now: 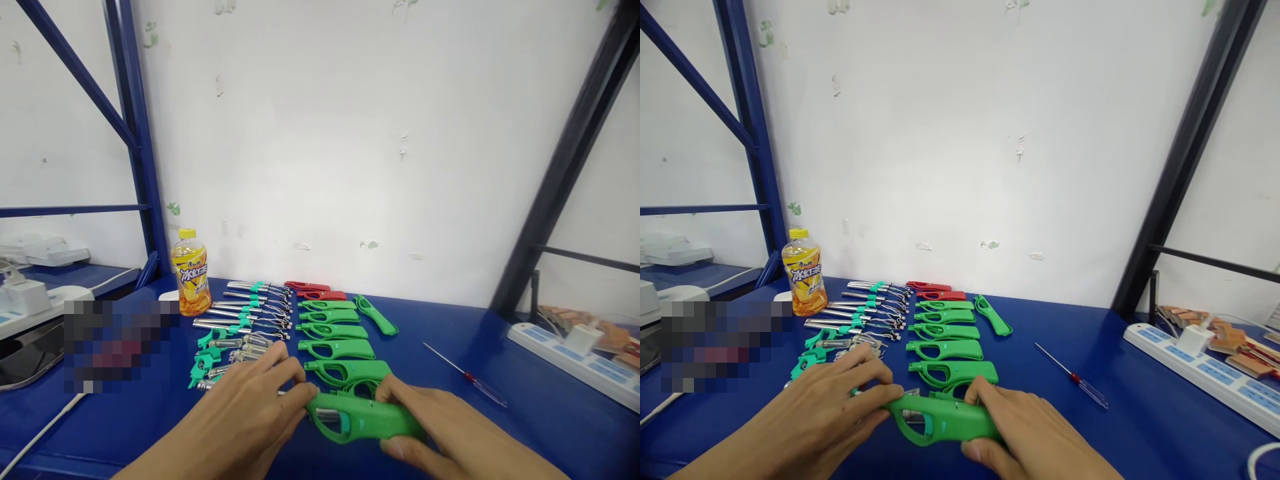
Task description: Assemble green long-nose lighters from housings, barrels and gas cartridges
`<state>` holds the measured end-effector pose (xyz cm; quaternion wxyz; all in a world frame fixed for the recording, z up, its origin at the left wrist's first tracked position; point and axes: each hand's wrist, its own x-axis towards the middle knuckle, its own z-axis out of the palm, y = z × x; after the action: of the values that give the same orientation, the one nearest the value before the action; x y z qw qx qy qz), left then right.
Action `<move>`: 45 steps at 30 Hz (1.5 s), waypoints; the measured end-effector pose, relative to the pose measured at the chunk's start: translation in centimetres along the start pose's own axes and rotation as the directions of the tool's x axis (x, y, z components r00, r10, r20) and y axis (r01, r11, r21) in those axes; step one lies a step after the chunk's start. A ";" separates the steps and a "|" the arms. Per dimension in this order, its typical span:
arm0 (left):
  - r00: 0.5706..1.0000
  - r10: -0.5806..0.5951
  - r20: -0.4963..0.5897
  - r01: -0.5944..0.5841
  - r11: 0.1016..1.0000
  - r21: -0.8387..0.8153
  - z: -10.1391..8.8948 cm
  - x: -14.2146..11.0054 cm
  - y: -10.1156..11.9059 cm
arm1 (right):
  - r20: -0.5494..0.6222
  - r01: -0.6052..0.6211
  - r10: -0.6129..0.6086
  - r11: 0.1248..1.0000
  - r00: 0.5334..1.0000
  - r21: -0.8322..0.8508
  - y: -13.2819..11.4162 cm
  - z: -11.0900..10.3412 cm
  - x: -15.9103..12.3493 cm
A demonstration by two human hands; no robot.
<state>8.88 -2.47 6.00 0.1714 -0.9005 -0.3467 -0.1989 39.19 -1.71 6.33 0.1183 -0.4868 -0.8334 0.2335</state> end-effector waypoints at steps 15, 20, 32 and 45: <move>0.985 0.020 -0.169 -0.027 0.999 -0.037 0.9 0.2 -2.8 | -0.167 -0.098 0.109 0.993 0.980 0.071 3.9 -0.5 -1.9; 0.961 0.022 -0.274 -0.058 0.991 -0.123 1.2 0.9 -1.2 | -0.128 -0.011 0.023 0.996 0.992 0.092 1.2 -0.7 -0.9; 0.946 0.024 -0.324 -0.014 0.999 0.034 0.4 0.7 -1.2 | -0.177 -0.055 0.079 0.989 0.981 0.134 1.5 -1.1 -1.2; 0.904 0.057 -0.424 -0.022 0.996 0.087 0.9 0.0 -1.7 | -0.256 -0.032 0.123 0.942 0.959 0.335 -3.1 -2.0 -0.3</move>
<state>7.96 -0.87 5.53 0.2829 -0.8346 -0.2901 -0.3733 37.78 -2.73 9.60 0.3019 -0.5206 -0.7387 0.3037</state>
